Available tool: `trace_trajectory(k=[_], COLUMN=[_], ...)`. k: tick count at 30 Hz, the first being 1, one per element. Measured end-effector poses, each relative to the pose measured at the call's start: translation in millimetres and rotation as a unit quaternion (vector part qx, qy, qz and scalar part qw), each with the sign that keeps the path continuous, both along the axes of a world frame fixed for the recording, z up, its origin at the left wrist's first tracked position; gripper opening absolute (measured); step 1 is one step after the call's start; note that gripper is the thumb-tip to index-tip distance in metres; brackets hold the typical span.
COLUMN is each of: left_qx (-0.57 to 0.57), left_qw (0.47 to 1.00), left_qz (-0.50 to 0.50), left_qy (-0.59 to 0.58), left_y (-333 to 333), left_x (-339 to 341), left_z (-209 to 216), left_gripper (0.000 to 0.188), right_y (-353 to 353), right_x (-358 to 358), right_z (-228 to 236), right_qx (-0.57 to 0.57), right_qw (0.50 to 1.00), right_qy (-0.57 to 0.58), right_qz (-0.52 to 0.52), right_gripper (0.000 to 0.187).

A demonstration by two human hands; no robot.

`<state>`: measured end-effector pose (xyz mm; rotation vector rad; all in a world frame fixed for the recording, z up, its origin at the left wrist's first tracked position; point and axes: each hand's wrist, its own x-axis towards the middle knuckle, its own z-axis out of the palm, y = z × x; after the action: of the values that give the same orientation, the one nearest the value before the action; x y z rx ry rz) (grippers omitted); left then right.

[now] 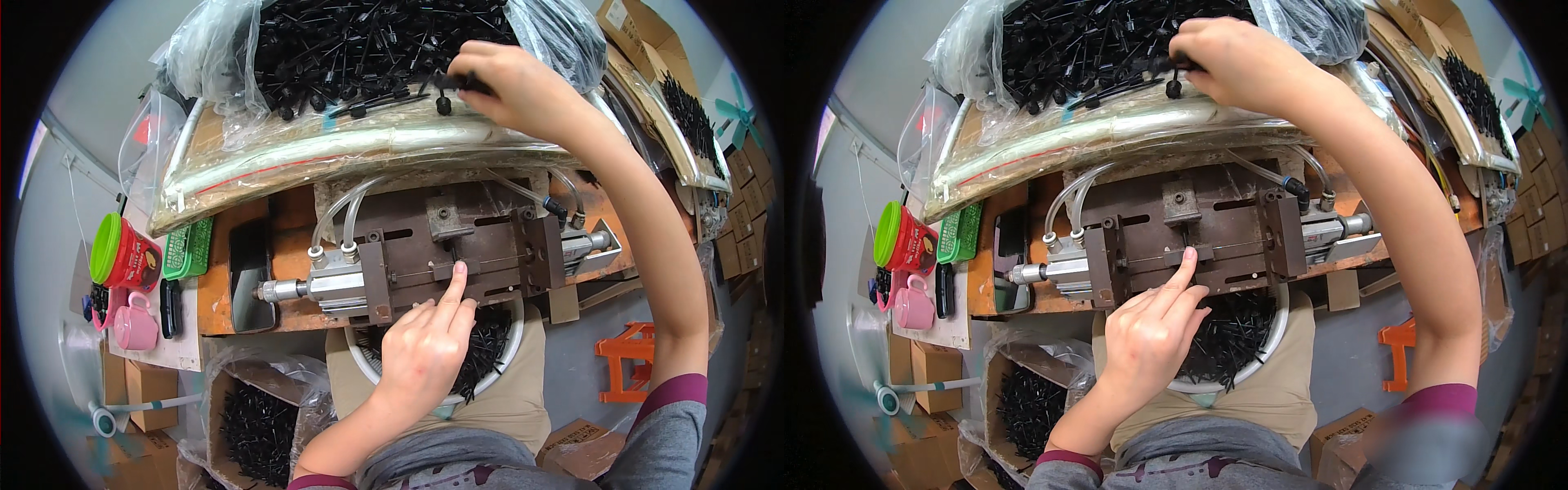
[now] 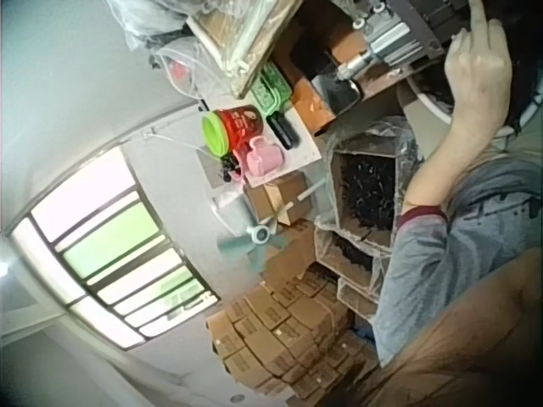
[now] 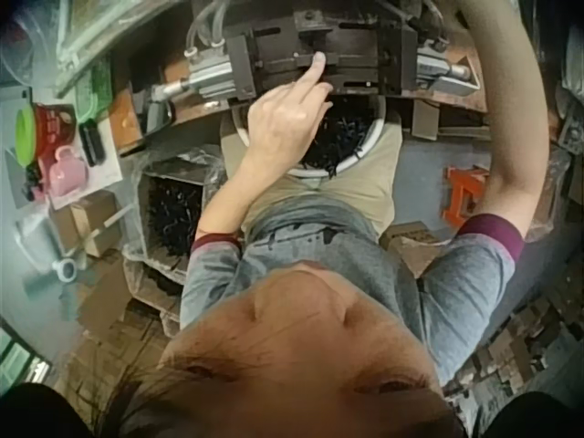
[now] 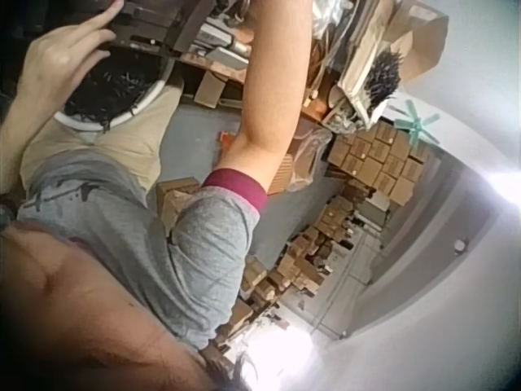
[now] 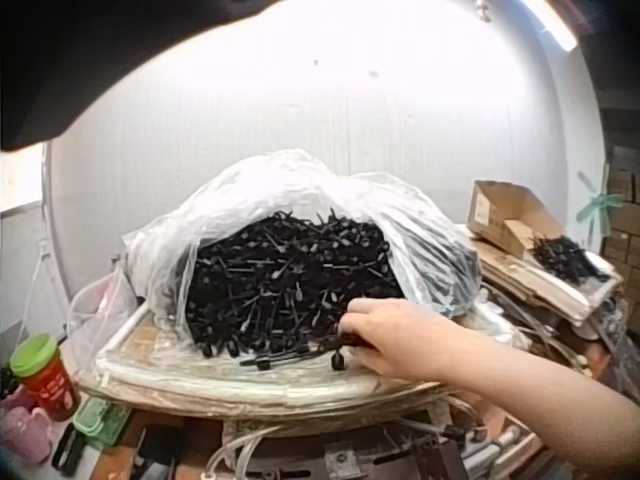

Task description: Assembling small black plastic parts using a pneumatic assembly machine on a workshop table.

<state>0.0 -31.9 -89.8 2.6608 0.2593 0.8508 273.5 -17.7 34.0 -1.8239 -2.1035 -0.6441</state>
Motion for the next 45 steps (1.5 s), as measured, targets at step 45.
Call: trace_trajectory(k=[45], left_qx=[-0.021], left_qw=[1.000], left_qz=[0.006], left_qy=[0.017], left_y=[1], left_x=[1], left_z=[9], left_gripper=[0.027], right_y=[-156], right_x=[-126], right_z=[-62], right_qx=[0.136], right_qw=[0.525], right_qy=[0.839], right_qz=[-0.039], right_gripper=[0.012])
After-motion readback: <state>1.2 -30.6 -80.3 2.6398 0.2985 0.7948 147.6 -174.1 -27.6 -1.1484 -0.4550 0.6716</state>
